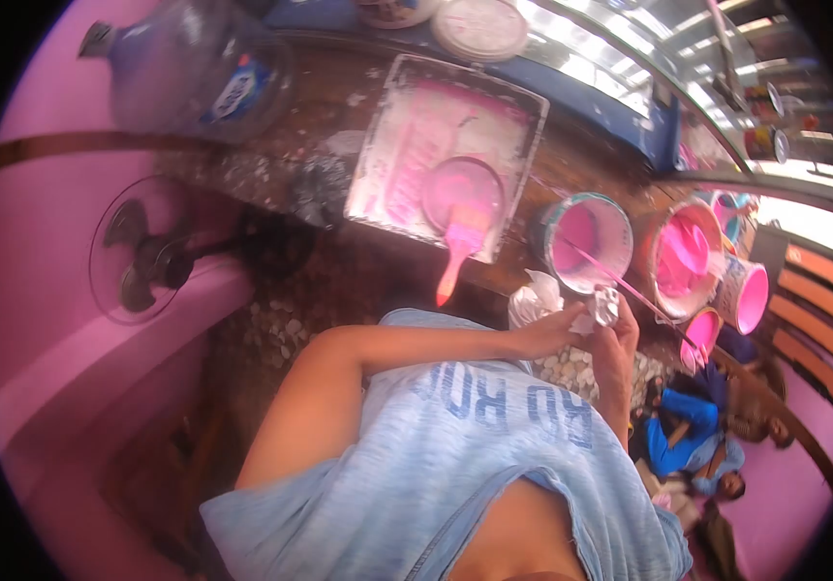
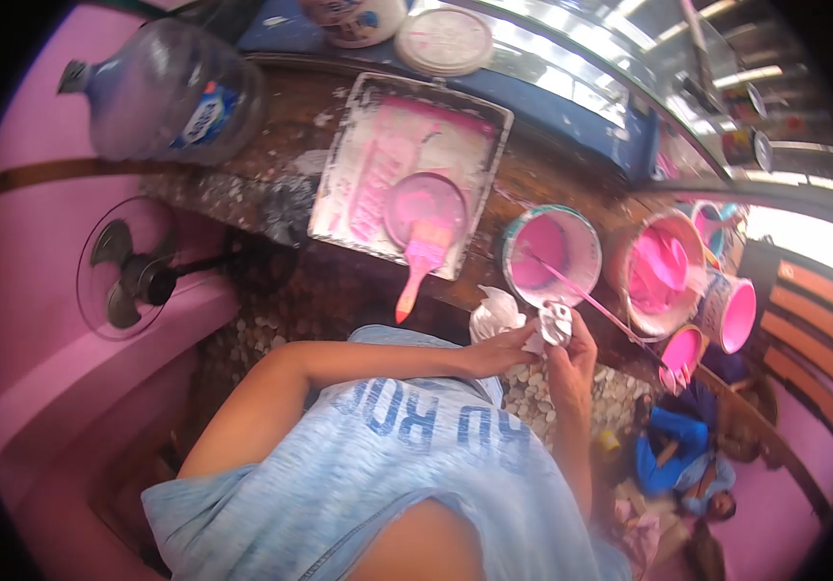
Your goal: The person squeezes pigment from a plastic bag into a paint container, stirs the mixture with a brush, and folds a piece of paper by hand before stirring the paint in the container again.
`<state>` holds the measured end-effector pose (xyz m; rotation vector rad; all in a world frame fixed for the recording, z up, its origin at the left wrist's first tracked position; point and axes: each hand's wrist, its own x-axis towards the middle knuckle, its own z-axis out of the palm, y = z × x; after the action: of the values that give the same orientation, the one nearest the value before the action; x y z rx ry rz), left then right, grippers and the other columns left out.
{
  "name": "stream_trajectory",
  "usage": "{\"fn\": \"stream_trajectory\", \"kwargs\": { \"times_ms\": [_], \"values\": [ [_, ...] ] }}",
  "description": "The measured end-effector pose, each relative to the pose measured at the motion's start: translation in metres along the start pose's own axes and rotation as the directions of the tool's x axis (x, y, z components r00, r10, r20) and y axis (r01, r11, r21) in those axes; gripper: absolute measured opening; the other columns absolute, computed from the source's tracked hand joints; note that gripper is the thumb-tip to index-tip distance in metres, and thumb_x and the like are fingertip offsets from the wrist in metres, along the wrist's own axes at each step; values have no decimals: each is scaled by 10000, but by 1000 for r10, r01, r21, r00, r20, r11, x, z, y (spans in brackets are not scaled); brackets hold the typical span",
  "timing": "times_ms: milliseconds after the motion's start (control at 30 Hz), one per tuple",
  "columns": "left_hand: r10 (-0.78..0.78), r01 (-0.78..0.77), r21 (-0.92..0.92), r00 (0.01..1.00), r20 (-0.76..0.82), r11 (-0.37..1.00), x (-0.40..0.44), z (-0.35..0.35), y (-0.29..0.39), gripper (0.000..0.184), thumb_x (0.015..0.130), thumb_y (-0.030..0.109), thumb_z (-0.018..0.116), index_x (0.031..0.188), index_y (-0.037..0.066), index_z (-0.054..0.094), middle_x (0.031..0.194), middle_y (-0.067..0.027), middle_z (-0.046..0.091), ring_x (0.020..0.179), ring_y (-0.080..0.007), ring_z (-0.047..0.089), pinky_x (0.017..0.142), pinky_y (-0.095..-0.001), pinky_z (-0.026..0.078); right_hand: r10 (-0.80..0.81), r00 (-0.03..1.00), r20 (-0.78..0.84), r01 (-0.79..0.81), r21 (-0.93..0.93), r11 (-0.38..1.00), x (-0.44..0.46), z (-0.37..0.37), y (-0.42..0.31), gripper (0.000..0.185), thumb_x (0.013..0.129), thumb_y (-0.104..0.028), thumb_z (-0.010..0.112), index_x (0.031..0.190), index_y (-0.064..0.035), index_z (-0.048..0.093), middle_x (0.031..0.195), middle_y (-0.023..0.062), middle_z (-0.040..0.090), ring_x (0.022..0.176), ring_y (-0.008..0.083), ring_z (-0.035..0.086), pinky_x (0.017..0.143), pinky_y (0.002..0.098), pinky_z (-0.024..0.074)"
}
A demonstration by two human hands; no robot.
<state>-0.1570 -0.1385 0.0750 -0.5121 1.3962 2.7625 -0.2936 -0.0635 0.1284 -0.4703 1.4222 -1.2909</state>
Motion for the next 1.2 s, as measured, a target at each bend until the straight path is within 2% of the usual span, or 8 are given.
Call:
{"fn": "stream_trajectory", "kwargs": {
  "times_ms": [333, 467, 567, 767, 867, 967, 1133, 1200],
  "values": [
    [315, -261, 205, 901, -300, 943, -109, -30, 109, 814, 922, 325, 578, 1508, 5, 113, 1444, -223, 367, 1370, -292, 343, 1105, -366, 281, -312, 882, 353, 277, 149, 949, 36, 137, -82, 577, 824, -184, 727, 1286, 50, 473, 1225, 101, 591, 1140, 161, 564, 985, 296, 415],
    [460, -254, 450, 771, -441, 856, -181, -74, 135, 935, 907, 311, 594, 1529, 58, -56, 1464, -246, 356, 1343, -335, 406, 1080, -376, 341, -396, 783, 480, 421, 61, 905, 52, 232, -94, 441, 831, -44, 699, 1229, 51, 535, 1181, 99, 615, 1125, 163, 567, 982, 300, 405],
    [693, -211, 689, 457, -557, 693, -239, -110, 148, 690, 878, 253, 689, 1382, 57, 261, 1280, -185, 555, 1177, -297, 570, 937, -373, 465, -509, 623, 594, 695, -122, 708, 76, 308, -91, 365, 805, -26, 739, 1147, 12, 616, 1081, 35, 620, 1013, 120, 581, 901, 278, 440],
    [735, 111, 733, 36, -678, 671, -348, -216, 134, 585, 838, 295, 709, 1243, 57, 360, 1018, -230, 638, 1010, -426, 620, 798, -459, 506, -427, 638, 641, 439, 153, 885, 98, 475, -26, 283, 811, 69, 689, 1086, 25, 640, 995, 29, 601, 898, 106, 621, 817, 254, 493],
    [701, 236, 670, -72, -710, 704, -400, -283, 107, 555, 837, 320, 691, 1225, 50, 399, 998, -245, 623, 975, -451, 603, 762, -492, 492, -533, 599, 598, 564, 158, 811, 105, 553, 18, 251, 806, 69, 675, 1054, 39, 645, 955, 54, 625, 855, 110, 646, 742, 243, 525],
    [744, 393, 632, -366, -559, 668, -447, -312, 112, 374, 847, 283, 668, 1073, 28, 512, 1001, -203, 620, 893, -408, 617, 715, -473, 493, -560, 610, 560, 627, 89, 774, 121, 624, 60, 262, 773, 50, 685, 1032, 22, 656, 922, 92, 640, 787, 149, 674, 716, 261, 530],
    [677, 277, 654, -538, -502, 704, -504, -398, 103, 217, 846, 216, 653, 899, 13, 598, 828, -159, 658, 776, -338, 662, 657, -407, 511, -657, 582, 479, 700, 115, 704, 135, 719, 89, 272, 755, 49, 670, 1022, 3, 658, 928, 103, 636, 752, 184, 665, 674, 288, 528],
    [714, 257, 695, -474, -515, 671, -522, -427, 117, 200, 844, 202, 651, 904, 14, 614, 810, -157, 672, 777, -325, 678, 652, -395, 516, -693, 555, 461, 749, 85, 657, 150, 744, 89, 275, 749, 36, 674, 1022, 10, 655, 923, 118, 628, 743, 200, 660, 673, 300, 529]
  ]
}}
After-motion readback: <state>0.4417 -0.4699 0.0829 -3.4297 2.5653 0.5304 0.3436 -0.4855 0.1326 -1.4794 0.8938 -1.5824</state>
